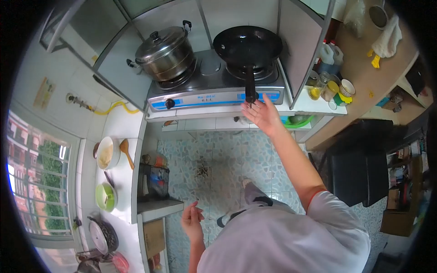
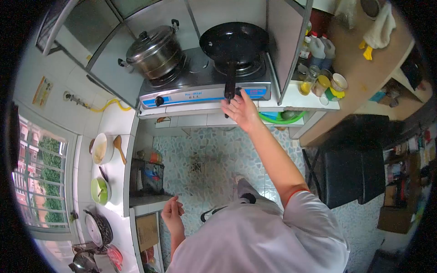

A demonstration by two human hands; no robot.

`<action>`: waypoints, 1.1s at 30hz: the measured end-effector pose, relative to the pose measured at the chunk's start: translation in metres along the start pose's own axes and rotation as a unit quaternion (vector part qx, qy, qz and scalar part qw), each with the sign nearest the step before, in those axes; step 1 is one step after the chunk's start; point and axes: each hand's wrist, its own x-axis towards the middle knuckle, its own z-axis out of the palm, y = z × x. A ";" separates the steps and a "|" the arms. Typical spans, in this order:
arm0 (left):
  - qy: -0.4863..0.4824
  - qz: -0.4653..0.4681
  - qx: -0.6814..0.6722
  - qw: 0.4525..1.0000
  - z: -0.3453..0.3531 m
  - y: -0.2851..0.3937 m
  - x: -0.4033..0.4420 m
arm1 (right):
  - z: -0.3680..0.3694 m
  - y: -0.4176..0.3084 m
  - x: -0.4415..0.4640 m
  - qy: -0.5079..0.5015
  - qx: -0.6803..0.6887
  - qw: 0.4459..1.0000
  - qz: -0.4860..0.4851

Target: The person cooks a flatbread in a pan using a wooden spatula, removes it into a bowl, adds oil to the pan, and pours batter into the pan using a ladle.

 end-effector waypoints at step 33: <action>-0.470 -0.178 -0.080 0.860 0.351 0.111 0.210 | 0.007 -0.064 0.077 0.106 -0.232 0.966 -0.030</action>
